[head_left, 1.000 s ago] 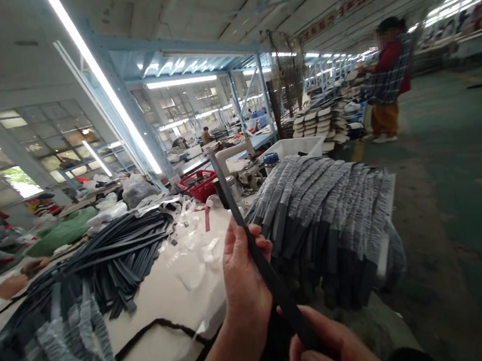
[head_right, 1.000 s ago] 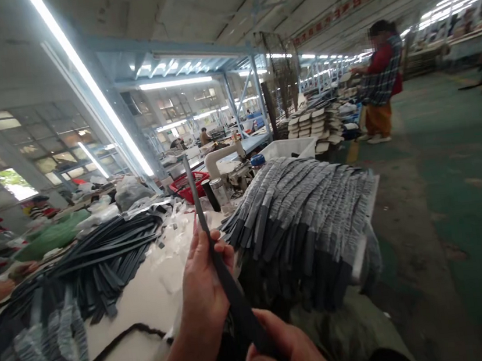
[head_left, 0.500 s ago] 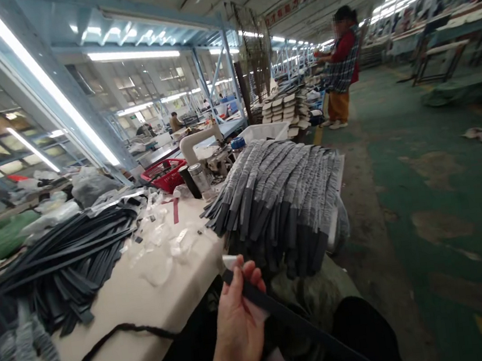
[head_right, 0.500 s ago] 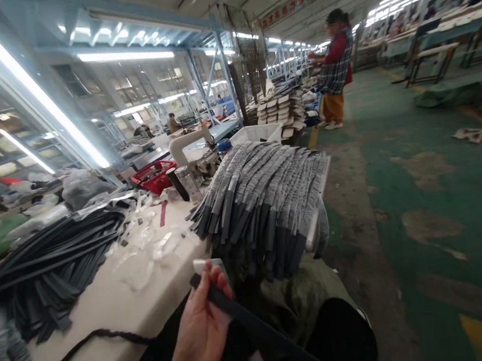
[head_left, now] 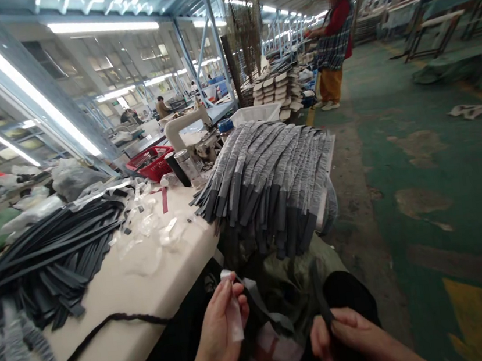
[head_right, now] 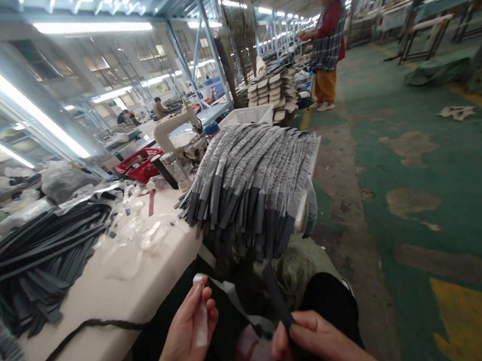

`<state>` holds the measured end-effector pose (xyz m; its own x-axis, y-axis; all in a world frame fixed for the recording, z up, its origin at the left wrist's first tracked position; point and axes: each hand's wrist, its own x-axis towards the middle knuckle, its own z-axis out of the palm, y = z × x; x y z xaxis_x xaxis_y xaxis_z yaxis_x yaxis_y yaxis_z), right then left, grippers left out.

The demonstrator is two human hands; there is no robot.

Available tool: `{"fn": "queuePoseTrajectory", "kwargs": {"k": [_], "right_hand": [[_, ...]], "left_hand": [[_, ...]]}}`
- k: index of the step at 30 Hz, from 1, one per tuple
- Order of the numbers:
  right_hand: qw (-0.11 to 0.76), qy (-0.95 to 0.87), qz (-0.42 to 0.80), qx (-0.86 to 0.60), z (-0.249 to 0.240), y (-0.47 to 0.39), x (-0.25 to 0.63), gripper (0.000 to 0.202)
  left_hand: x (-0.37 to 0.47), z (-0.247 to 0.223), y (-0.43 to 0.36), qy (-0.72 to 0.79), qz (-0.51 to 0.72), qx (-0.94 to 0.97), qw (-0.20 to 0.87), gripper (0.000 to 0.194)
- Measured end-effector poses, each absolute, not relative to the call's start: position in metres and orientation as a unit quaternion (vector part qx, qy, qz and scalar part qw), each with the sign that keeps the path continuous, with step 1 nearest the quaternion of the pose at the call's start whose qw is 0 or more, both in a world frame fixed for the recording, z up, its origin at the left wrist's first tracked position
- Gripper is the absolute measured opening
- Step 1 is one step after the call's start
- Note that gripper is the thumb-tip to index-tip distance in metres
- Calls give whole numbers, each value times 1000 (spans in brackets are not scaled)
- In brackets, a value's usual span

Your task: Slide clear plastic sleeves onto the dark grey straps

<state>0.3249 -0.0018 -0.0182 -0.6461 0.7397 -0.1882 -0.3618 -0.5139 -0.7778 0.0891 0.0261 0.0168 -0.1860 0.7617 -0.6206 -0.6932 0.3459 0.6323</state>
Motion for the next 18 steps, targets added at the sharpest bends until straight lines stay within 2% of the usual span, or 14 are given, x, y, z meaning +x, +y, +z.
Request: {"fn": "queuePoseTrajectory", "kwargs": {"k": [2, 5, 8, 11, 13, 16, 18], "right_hand": [[357, -323, 837, -260, -20, 9, 314, 34], [319, -334, 855, -236, -20, 22, 282, 31], [298, -330, 876, -188, -22, 32, 244, 39], [281, -345, 866, -228, -27, 44, 217, 51], [290, -373, 835, -283, -28, 55, 208, 48], [309, -382, 810, -320, -26, 71, 206, 44], [303, -383, 810, -324, -23, 78, 207, 45]], "left_hand": [[81, 9, 16, 518, 550, 64, 652, 14], [80, -13, -3, 513, 511, 145, 674, 22], [82, -33, -17, 518, 460, 214, 688, 28], [75, -33, -19, 527, 391, 299, 693, 34], [65, -13, -16, 567, 328, 427, 623, 30], [45, 45, -14, 621, 269, 597, 431, 18], [34, 88, -20, 559, 254, 630, 476, 22]]}}
